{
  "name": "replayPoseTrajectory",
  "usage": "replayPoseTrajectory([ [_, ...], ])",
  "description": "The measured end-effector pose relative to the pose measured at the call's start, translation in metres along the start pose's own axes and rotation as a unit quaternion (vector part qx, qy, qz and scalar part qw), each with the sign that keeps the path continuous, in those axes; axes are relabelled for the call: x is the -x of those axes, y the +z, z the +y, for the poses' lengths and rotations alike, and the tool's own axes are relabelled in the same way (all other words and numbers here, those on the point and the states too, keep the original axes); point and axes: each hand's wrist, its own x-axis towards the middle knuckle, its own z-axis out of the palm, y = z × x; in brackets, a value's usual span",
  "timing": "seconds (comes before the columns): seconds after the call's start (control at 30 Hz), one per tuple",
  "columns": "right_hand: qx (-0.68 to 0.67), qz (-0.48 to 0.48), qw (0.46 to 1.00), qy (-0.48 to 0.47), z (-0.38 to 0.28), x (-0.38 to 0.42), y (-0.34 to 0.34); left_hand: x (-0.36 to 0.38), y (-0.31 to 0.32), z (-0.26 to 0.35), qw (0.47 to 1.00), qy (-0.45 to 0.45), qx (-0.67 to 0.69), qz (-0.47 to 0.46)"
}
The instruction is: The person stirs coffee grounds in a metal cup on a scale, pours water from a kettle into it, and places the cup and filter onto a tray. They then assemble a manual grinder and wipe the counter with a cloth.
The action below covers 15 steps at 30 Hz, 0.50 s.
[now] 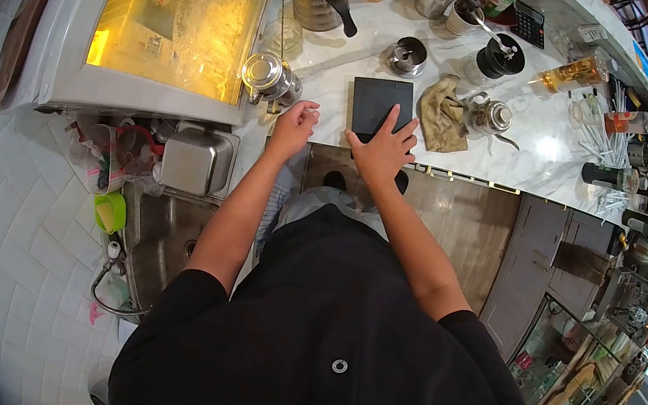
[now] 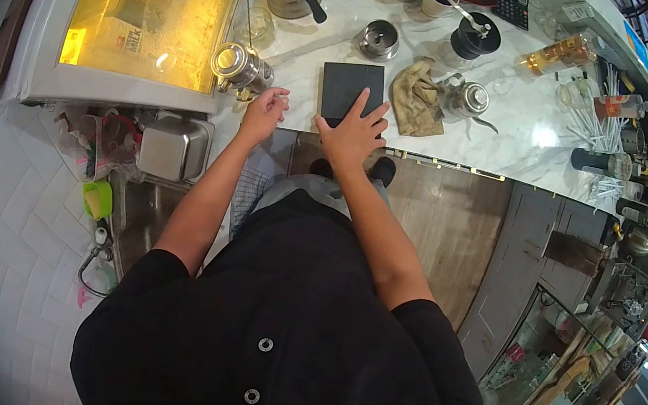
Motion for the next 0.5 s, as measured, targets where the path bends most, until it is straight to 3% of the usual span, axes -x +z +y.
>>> replayPoseTrajectory([
  [0.3,-0.034,-0.011,0.998,0.044,-0.023,-0.010,0.007,0.004,0.005,-0.007,0.998,0.036,0.009,0.045],
  [0.5,-0.099,0.013,0.995,0.003,-0.009,-0.027,0.008,0.008,-0.001,-0.002,0.999,-0.002,0.028,0.018],
])
